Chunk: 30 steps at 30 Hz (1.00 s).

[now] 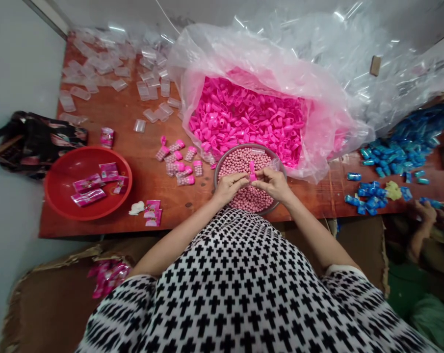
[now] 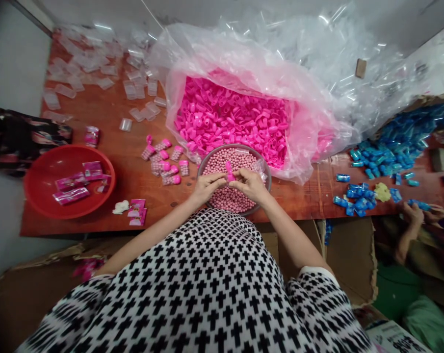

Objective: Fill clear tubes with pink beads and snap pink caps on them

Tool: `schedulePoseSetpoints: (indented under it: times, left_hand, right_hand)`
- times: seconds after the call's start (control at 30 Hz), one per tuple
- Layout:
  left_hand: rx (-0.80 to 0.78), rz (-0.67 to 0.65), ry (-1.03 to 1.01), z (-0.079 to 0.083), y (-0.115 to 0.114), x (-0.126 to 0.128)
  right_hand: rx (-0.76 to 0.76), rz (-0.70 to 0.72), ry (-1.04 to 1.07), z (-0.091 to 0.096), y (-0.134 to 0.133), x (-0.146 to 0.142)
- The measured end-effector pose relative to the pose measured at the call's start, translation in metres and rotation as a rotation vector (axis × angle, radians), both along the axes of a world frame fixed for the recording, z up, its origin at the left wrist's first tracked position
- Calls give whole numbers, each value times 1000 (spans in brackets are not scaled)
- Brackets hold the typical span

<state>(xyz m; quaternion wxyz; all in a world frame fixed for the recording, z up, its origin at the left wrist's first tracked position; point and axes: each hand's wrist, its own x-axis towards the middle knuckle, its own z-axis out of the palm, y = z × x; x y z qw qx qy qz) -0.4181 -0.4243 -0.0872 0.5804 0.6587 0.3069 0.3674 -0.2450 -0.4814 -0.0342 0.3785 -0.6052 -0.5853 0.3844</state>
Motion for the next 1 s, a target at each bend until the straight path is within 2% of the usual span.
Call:
schedulePoseSetpoints:
  times: [0.17,0.3,0.43,0.57,0.73,0.83,0.93,1.0]
  left_hand:
    - [140,-71,28,3,0,-4]
    - [350,-88,150,3,0,-3]
    - [492,-77,298,5,4,-4]
    - [453,-100,267,9,2,-6]
    - [453,-60,286,15,-6,-6]
    - [436,-42,322,18,-6,-5]
    - [315,-64,278,16,0,-7]
    - [215,-101,231,12,4,-9]
  right_hand:
    - [36,67,-175,3,-10,-3]
    - [140,62,-389,-2,-11,-5]
    - [146,119,-354,-8,-3,0]
    - [64,131,-259,-4,-4,0]
    - [190,110,-509,0,-12,-5]
    - [217,131,-564,-5,-7,-3]
    - [117,226,-496,-6,4,2]
    - [64,318,-499,0,11,5]
